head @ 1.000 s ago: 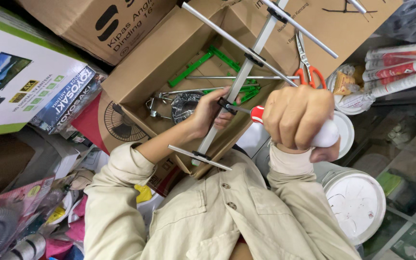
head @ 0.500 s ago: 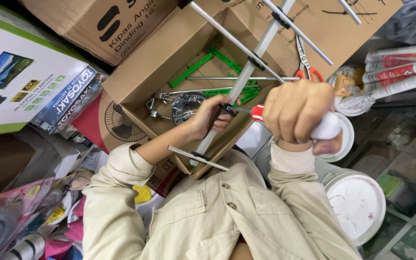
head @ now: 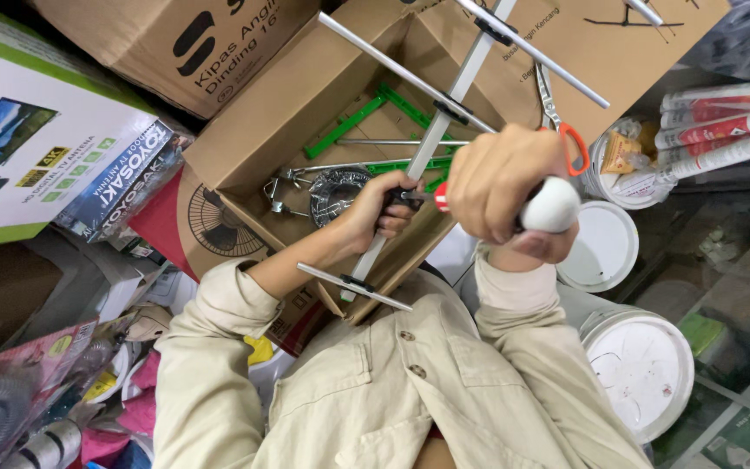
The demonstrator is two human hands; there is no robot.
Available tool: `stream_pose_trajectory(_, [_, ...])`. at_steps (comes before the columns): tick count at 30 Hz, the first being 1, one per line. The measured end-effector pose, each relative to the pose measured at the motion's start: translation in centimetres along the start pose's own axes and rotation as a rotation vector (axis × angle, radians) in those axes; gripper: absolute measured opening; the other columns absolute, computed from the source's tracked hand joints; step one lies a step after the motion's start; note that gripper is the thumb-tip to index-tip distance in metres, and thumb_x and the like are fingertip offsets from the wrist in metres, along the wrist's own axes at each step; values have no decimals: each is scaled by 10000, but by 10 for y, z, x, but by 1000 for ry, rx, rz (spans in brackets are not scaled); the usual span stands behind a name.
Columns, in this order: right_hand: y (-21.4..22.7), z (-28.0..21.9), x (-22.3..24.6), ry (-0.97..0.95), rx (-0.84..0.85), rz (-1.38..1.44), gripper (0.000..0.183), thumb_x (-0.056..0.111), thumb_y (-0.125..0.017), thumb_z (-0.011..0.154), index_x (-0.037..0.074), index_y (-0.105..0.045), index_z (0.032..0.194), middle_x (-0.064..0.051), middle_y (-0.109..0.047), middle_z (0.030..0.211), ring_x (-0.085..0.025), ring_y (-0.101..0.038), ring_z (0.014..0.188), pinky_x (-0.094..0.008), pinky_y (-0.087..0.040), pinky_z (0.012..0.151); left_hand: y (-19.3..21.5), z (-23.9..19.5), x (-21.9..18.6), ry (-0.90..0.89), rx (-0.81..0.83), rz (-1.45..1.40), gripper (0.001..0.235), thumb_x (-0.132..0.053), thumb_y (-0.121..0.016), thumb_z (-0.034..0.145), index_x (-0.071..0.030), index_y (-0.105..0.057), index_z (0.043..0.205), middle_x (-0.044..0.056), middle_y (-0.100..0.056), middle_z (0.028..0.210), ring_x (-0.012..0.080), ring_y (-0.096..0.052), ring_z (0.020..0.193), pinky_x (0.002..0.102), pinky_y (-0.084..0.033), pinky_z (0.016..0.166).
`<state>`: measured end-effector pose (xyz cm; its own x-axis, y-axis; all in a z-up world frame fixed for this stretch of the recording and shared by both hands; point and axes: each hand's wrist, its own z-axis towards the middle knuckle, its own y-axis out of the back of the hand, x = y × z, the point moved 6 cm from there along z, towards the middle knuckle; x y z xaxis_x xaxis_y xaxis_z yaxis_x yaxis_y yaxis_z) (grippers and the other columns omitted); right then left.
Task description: The person assembles a metal TV antenna by attaching aluminum rods to a central boom by hand and using a screwdriver.
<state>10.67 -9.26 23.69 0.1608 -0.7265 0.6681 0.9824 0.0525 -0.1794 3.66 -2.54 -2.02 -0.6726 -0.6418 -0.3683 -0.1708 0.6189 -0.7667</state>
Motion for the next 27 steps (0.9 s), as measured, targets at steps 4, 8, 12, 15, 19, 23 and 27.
stream_pose_trajectory(4, [-3,-16,4,40,-167,-189,304,243,-702,927,56,-573,725,-28,-583,563,-167,-569,423,-294,-477,431,1,3,2,-1,-37,11,187,-380,-567,893,-198,-564,935,-104,-273,573,39,-227,424,242,-156,397])
stream_pose_trajectory(8, [-16,-32,6,84,-361,-323,326,277,-735,925,51,-566,760,-38,-589,581,-167,-575,448,-300,-489,455,-1,3,-1,-47,-34,43,186,-369,-563,901,-186,-530,921,-102,-272,584,33,-212,431,241,-149,394])
stream_pose_trajectory(12, [-32,-60,7,203,-539,-481,317,281,-710,939,32,-540,839,-59,-565,606,-169,-534,446,-302,-457,439,-1,3,-3,-59,-85,72,180,-361,-555,886,-186,-538,925,-98,-279,583,40,-212,433,245,-153,400])
stream_pose_trajectory(15, [-34,-108,1,578,-1194,-573,320,254,-711,942,15,-499,915,-97,-520,672,-157,-423,462,-278,-378,397,-6,8,-3,-65,-65,55,174,-355,-552,894,-187,-528,932,-105,-286,603,36,-221,448,242,-155,409])
stream_pose_trajectory(19, [-42,-120,13,528,-1097,-533,316,249,-697,968,34,-468,927,-82,-514,672,-142,-423,438,-273,-393,402,-10,14,2,-62,-58,63,184,-372,-545,897,-195,-531,945,-113,-279,596,36,-224,435,245,-156,397])
stream_pose_trajectory(23, [-23,-97,12,217,-807,-404,382,306,-745,946,21,-490,940,-92,-518,724,-177,-502,509,-310,-463,458,-1,6,5,2,-26,64,239,-439,-559,921,-205,-510,932,-110,-275,583,45,-228,429,247,-158,391])
stream_pose_trajectory(27, [6,-61,11,84,-548,-201,472,377,-795,900,24,-491,978,-106,-563,786,-187,-574,621,-325,-532,600,2,2,-1,21,-16,11,347,-547,-531,930,-201,-540,950,-95,-297,582,52,-242,436,237,-159,394])
